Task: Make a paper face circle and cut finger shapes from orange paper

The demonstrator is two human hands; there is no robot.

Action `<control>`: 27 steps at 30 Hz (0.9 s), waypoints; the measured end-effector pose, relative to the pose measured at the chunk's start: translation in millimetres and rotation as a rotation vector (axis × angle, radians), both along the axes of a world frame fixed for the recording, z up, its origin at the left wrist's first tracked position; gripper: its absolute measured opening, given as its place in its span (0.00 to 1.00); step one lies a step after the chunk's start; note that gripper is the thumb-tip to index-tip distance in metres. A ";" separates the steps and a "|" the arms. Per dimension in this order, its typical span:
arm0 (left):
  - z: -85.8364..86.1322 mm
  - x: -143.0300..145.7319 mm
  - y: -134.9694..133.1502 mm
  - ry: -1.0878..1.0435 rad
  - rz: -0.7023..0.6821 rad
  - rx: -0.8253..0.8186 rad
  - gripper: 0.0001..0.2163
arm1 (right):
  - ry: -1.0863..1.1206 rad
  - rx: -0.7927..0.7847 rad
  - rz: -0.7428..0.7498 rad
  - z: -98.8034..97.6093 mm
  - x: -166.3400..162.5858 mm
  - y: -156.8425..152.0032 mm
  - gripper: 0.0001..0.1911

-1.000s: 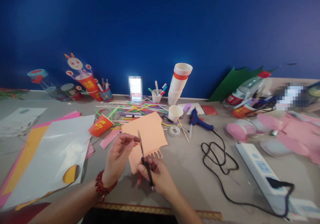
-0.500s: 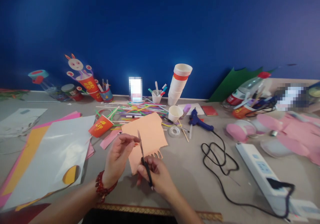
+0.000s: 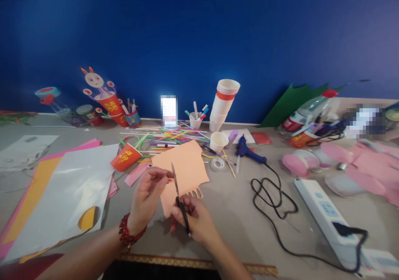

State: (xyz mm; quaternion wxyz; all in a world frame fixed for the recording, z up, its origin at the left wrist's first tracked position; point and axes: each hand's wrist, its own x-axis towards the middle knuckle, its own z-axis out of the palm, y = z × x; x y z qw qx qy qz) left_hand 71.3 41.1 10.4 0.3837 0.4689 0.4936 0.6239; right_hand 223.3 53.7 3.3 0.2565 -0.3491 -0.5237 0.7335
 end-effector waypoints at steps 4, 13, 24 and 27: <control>0.5 0.0 1.1 -0.005 -0.004 0.002 0.05 | -0.037 0.017 0.008 -5.0 -0.1 -0.1 0.28; -4.3 0.4 1.2 0.076 -0.146 0.000 0.08 | -0.009 0.084 -0.308 8.8 6.8 11.0 0.18; -1.7 4.3 -0.1 -0.098 -0.364 0.021 0.07 | 0.120 0.048 -0.396 -4.5 2.7 8.8 0.13; -0.9 8.1 0.5 -0.065 -0.293 0.062 0.05 | 0.142 0.040 -0.425 -8.0 -0.7 6.2 0.14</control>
